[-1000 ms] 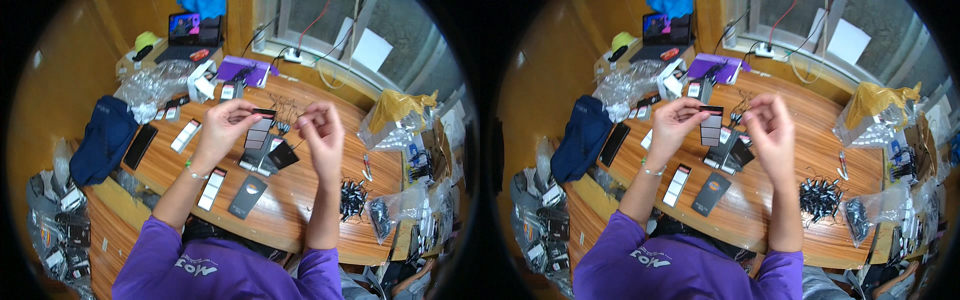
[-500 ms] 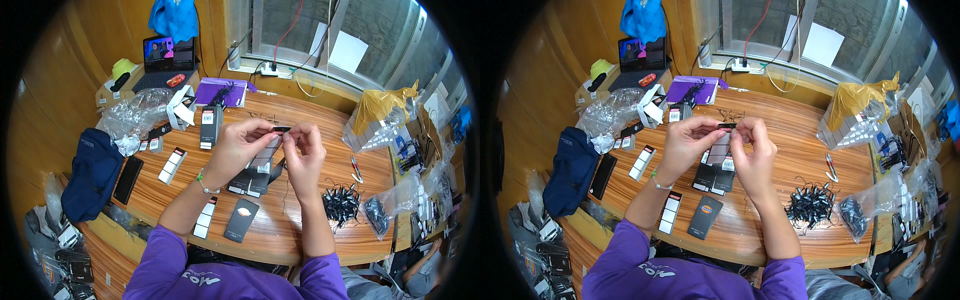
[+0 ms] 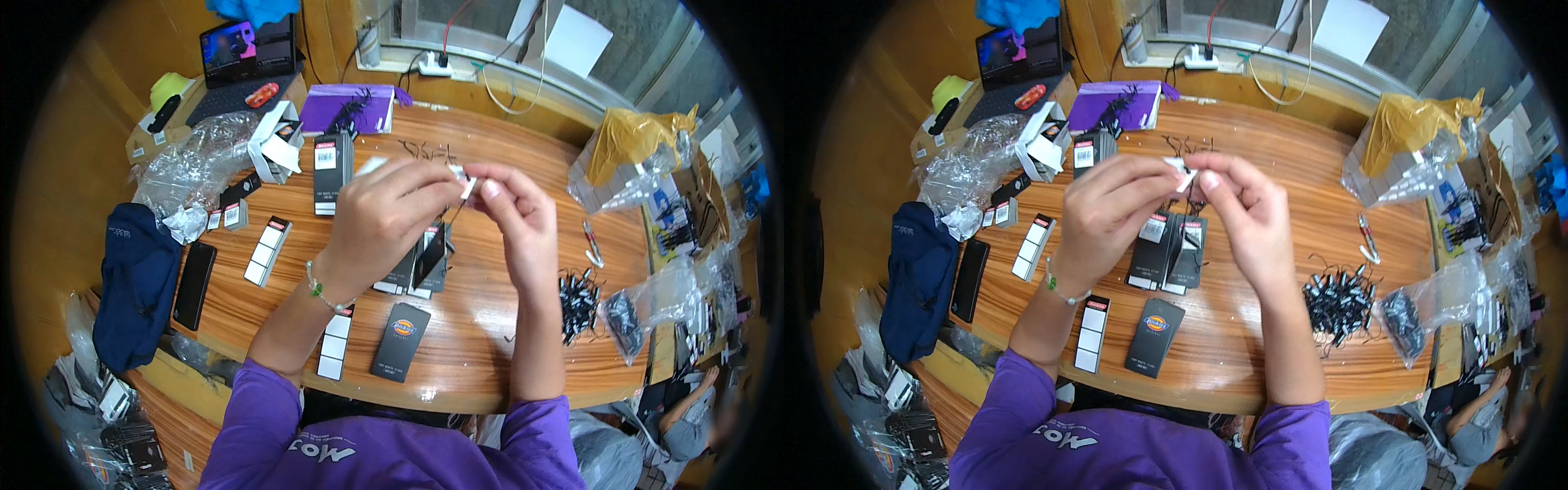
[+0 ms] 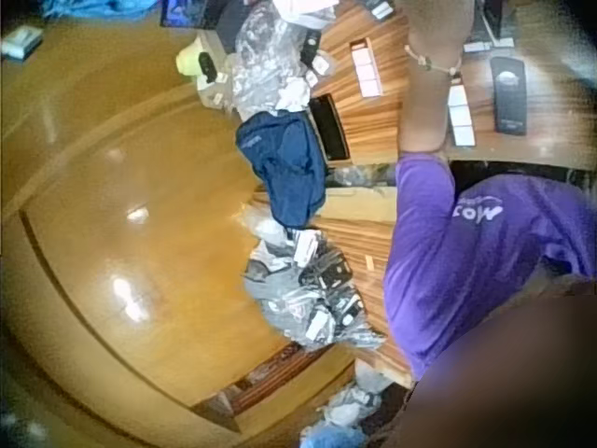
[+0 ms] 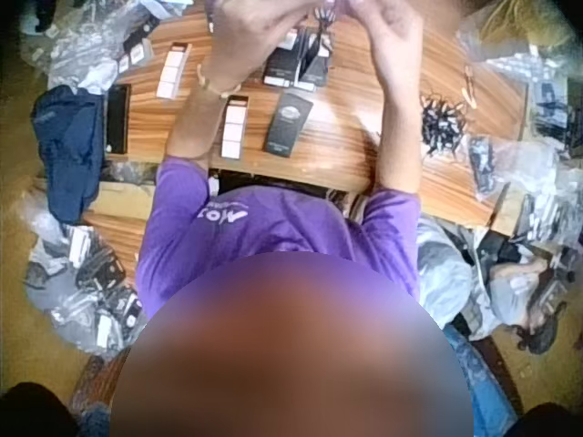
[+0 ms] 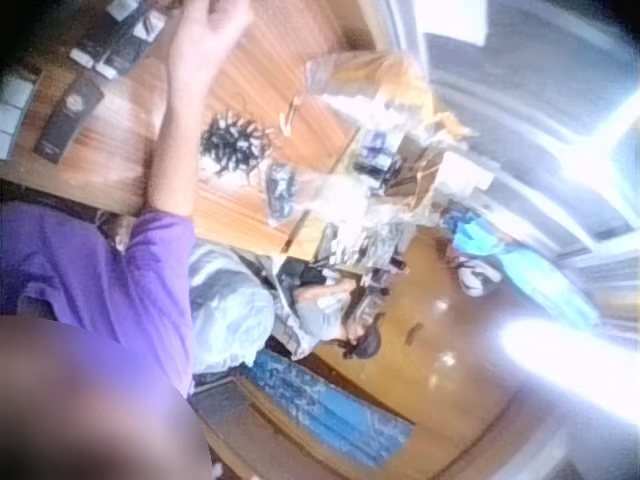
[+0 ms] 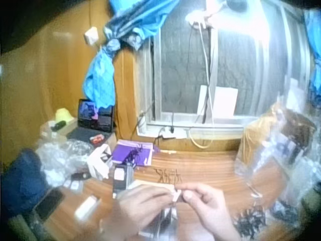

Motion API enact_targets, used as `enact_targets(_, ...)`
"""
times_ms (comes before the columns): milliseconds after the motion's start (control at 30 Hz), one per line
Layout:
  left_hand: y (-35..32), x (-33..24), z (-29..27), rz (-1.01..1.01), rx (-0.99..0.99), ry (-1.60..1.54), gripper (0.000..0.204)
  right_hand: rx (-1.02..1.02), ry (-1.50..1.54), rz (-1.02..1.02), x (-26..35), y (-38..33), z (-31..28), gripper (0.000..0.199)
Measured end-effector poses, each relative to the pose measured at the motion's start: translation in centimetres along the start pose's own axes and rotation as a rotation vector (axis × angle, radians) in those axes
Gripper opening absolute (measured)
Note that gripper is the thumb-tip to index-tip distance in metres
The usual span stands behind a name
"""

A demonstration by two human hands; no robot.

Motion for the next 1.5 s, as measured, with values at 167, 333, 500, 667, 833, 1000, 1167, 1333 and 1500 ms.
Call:
enact_targets(167, -0.3, 0.2, 0.6, 0.183, -0.006, 0.096, 0.018, 0.028, 0.155, 0.093, -1.7, 0.1, -0.2, 0.013)
enact_targets(333, 0.0, 0.3, 0.8, 0.192, 0.098, 0.043, 0.018, -0.263, 0.231, -0.038, -1.9, 0.4, 0.1, 0.011)
enact_targets(500, -1.1, 1.0, 2.0, -0.012, 0.061, -0.176, 0.016, -0.210, 0.520, -0.232, -1.7, 1.2, -3.8, 0.009)
enact_targets(667, -1.1, 1.1, 2.2, -0.311, 0.129, -0.517, 0.019, 0.004, 0.748, -0.250, 0.0, 0.7, -2.7, 0.011)
enact_targets(833, -1.3, -0.1, 3.1, -0.474, 0.042, -0.735, 0.035, 0.073, 0.953, -0.200, -0.8, 0.7, -2.2, 0.011)
enact_targets(1000, -1.3, -0.3, 2.8, -0.485, 0.081, -0.617, 0.029, 0.072, 0.984, -0.217, -1.2, 0.9, -2.7, 0.012)
enact_targets(1167, -1.1, -0.1, 1.6, -0.148, 0.033, -0.259, 0.016, 0.135, 1.087, -0.157, -1.1, 0.9, -1.8, 0.012)
enact_targets(1333, -1.2, 0.2, 1.8, -0.194, 0.069, -0.260, 0.011, 0.029, 0.988, -0.143, -0.6, 0.1, -2.1, 0.011)
enact_targets(1500, -0.1, 1.9, -0.6, -0.128, -0.077, -0.240, 0.009, -0.035, 0.683, -0.192, 0.3, 0.0, -2.2, 0.010)
Point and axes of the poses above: each hand's wrist, its own y-axis towards the middle knuckle, its own z-axis out of the palm, x = y × z, the point moved 1 cm from there along y, towards the middle knuckle, and after that the axes turned 9 degrees about -y, right-handed, at the moved point
